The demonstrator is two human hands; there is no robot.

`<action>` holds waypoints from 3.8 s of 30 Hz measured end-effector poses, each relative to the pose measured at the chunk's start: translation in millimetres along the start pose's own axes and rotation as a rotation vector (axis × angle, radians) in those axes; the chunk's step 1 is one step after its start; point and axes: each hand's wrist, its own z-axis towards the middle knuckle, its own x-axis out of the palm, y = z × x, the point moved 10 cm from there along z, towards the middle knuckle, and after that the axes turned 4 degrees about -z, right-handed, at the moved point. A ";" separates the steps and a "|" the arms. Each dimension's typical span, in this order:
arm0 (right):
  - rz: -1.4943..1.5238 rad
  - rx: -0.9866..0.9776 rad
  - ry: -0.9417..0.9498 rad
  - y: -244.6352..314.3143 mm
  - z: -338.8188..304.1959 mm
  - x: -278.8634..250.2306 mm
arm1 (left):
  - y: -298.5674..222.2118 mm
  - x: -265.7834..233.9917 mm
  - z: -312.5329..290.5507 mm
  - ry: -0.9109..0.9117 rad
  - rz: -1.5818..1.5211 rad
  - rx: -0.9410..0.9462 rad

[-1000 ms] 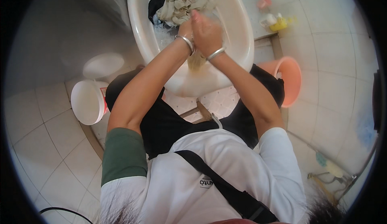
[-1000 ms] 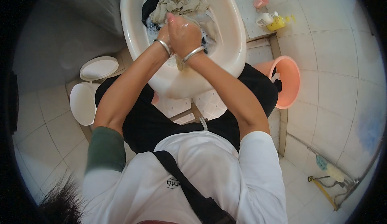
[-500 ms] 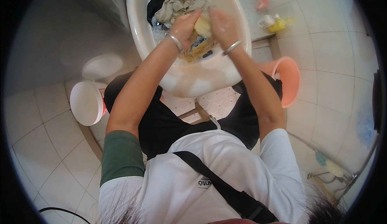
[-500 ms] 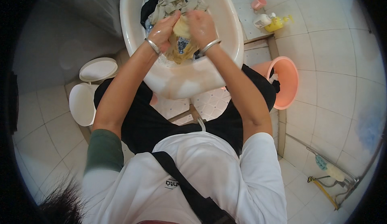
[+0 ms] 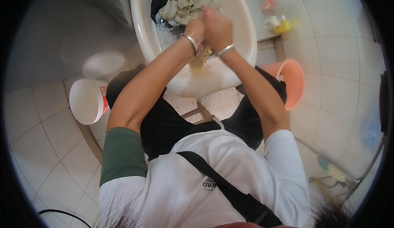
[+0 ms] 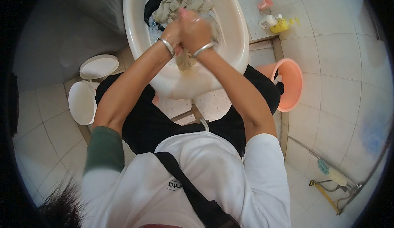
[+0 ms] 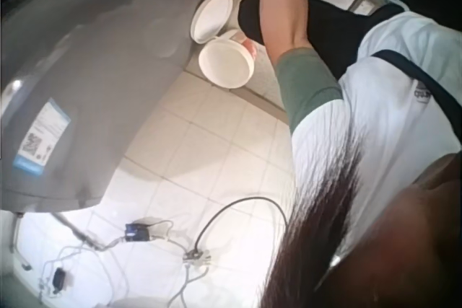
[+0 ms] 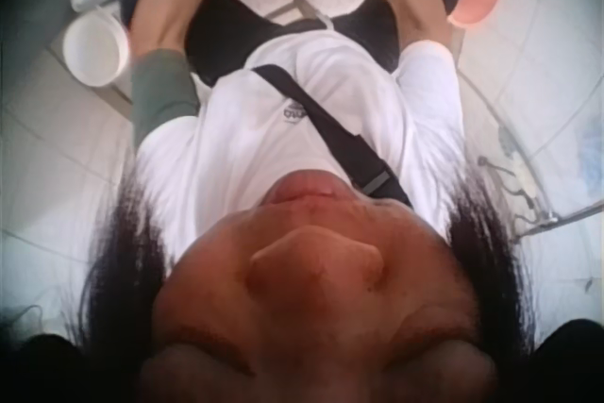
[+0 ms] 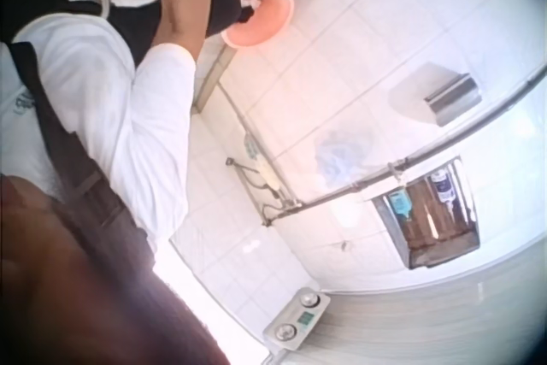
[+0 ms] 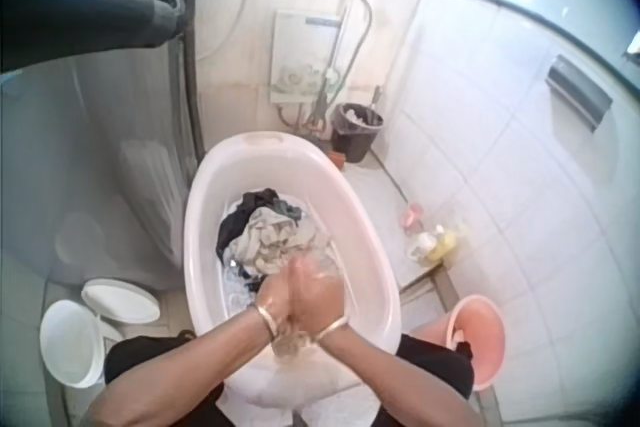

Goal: The person washes laundry by hand in a sink by scrubbing items with soap and water, wringing them out, and moving them between containers.

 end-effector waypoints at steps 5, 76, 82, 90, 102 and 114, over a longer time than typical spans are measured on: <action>0.672 0.644 0.206 -79.6 -15.4 24.4 | -14.0 16.5 -6.9 0.031 0.083 -0.028; 0.289 0.292 -0.012 -32.8 -9.1 13.8 | 12.5 14.5 15.7 0.285 -0.327 -0.094; 0.034 0.017 -0.003 -18.4 -10.3 10.1 | 10.6 -0.3 -2.2 -0.073 -0.244 -0.094; 1.575 1.127 0.036 -71.1 -42.7 45.6 | -16.4 23.4 -23.2 0.199 -0.278 -0.060; 0.305 0.298 0.012 -40.8 -5.1 12.9 | 10.5 -13.0 1.3 -0.164 -0.185 -0.004; 0.584 0.529 0.294 -69.3 -7.4 38.8 | -8.0 23.2 -13.0 0.112 -0.240 -0.001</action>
